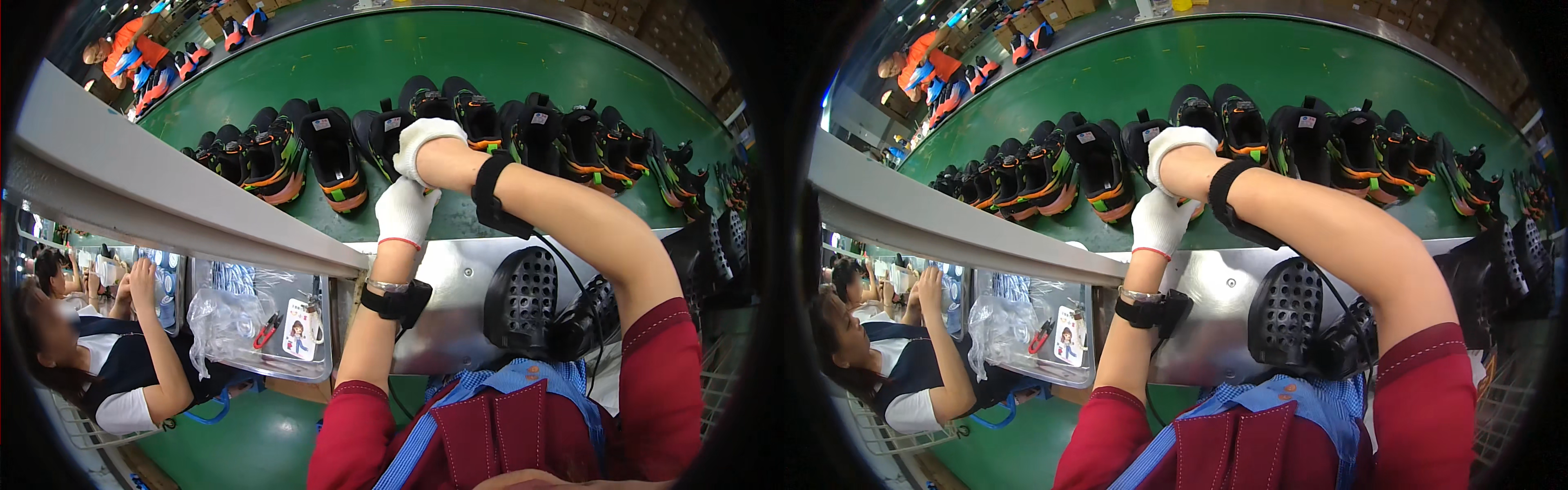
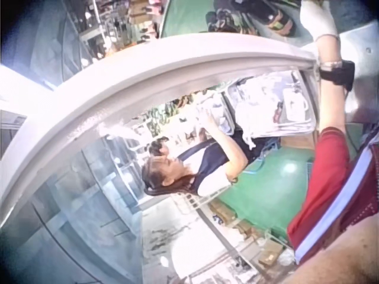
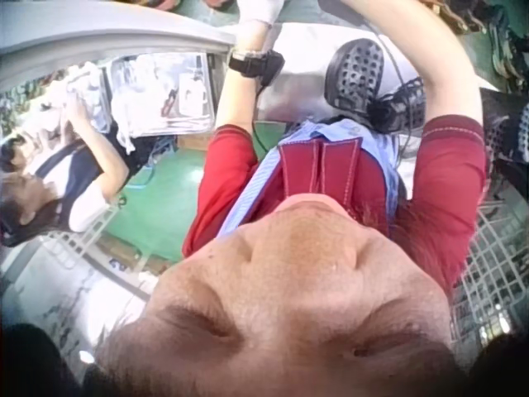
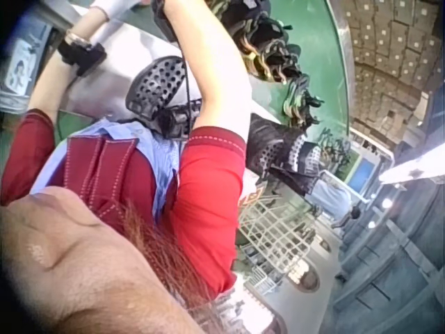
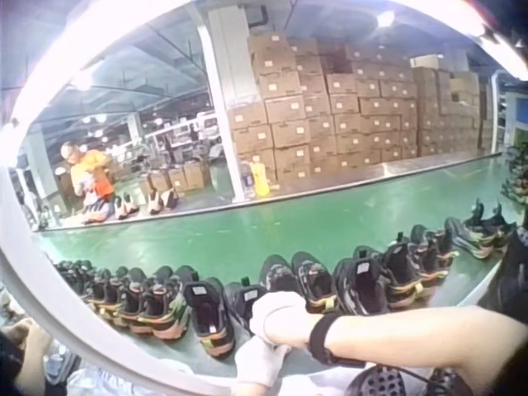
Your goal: The worker is inspecting and assembling black shoe components on a production line.
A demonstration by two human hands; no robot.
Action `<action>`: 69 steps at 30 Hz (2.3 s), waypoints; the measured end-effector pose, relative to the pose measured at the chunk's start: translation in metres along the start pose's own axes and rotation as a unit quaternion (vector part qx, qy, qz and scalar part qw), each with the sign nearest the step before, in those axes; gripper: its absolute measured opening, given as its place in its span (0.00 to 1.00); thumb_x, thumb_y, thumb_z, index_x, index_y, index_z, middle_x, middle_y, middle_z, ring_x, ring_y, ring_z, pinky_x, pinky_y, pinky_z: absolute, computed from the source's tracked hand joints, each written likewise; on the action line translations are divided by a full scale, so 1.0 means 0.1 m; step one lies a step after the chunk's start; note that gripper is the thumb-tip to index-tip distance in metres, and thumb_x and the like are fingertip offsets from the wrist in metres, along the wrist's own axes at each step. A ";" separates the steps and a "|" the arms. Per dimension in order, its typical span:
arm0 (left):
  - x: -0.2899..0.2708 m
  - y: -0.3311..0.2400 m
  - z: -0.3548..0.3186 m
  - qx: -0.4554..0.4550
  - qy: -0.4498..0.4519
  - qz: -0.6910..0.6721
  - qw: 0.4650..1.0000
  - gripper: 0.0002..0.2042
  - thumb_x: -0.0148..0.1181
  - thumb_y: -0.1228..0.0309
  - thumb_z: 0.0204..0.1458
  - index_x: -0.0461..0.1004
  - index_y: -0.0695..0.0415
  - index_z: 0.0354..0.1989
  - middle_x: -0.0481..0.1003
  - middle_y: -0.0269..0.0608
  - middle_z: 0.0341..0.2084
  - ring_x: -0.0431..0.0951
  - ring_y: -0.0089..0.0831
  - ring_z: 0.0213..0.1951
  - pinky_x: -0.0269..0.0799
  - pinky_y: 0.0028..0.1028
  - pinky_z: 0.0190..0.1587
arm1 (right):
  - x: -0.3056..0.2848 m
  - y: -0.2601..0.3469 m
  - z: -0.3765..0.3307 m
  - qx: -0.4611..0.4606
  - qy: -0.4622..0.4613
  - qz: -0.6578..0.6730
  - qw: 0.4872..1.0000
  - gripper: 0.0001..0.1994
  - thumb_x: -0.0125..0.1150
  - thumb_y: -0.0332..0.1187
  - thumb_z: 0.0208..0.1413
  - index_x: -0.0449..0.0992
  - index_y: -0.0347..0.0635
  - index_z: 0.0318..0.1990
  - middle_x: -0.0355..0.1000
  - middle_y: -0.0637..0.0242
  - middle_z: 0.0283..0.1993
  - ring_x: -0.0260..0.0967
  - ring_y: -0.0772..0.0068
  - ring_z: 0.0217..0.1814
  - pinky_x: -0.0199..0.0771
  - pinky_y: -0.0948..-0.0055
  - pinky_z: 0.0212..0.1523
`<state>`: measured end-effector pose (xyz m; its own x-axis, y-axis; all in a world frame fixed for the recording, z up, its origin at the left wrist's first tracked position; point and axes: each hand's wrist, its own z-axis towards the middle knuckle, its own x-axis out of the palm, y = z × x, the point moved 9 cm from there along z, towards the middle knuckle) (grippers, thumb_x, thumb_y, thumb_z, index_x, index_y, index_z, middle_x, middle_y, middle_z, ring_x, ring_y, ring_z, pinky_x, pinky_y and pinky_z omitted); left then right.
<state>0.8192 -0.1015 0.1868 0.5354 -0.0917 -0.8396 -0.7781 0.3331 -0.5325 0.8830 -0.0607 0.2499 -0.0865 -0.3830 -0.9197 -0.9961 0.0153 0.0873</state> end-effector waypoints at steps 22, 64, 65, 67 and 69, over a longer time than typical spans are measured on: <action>0.53 0.02 0.26 -0.051 0.369 0.127 0.919 0.16 0.50 0.59 0.53 0.80 0.49 0.43 0.80 0.47 0.41 0.80 0.43 0.43 0.76 0.36 0.46 | 0.21 0.10 0.57 -0.071 -0.047 -0.045 0.995 0.14 0.58 0.36 0.54 0.81 0.45 0.46 0.77 0.57 0.49 0.76 0.58 0.51 0.77 0.62 0.48; 0.93 -0.99 0.04 0.046 0.381 0.193 0.903 0.30 0.55 0.60 0.46 0.68 0.65 0.57 0.76 0.63 0.43 0.81 0.45 0.43 0.76 0.35 0.48 | 1.27 -2.92 -3.54 0.273 -0.161 0.262 0.912 0.32 0.62 0.49 0.50 0.68 0.38 0.58 0.73 0.47 0.51 0.69 0.48 0.57 0.68 0.62 0.56; 0.91 -1.01 0.01 0.087 0.351 0.216 0.907 0.29 0.54 0.64 0.45 0.67 0.62 0.59 0.77 0.63 0.41 0.81 0.45 0.41 0.76 0.36 0.47 | 1.35 -2.88 -3.51 0.272 -0.140 0.323 0.895 0.31 0.61 0.49 0.51 0.68 0.39 0.58 0.73 0.47 0.51 0.69 0.49 0.57 0.68 0.63 0.56; 0.80 -1.04 -0.03 0.174 0.254 0.231 0.923 0.27 0.53 0.69 0.46 0.69 0.59 0.59 0.77 0.64 0.41 0.81 0.46 0.40 0.75 0.36 0.48 | 1.46 -2.85 -3.52 0.270 -0.160 0.365 0.876 0.27 0.58 0.47 0.53 0.70 0.40 0.56 0.74 0.48 0.49 0.70 0.49 0.55 0.68 0.63 0.55; 0.69 -1.00 0.03 0.141 0.257 0.188 0.937 0.26 0.51 0.71 0.46 0.70 0.59 0.58 0.77 0.63 0.42 0.81 0.47 0.38 0.76 0.35 0.47 | 1.55 -2.91 -3.54 0.274 -0.190 0.411 0.848 0.23 0.57 0.45 0.55 0.72 0.38 0.53 0.74 0.49 0.48 0.72 0.53 0.53 0.68 0.66 0.54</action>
<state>0.9350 -0.1385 0.1830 -0.0452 -0.3334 -0.9417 -0.7232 0.6612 -0.1994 1.1660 -0.4512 0.2170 -0.6528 0.2887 -0.7003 -0.4458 0.6009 0.6634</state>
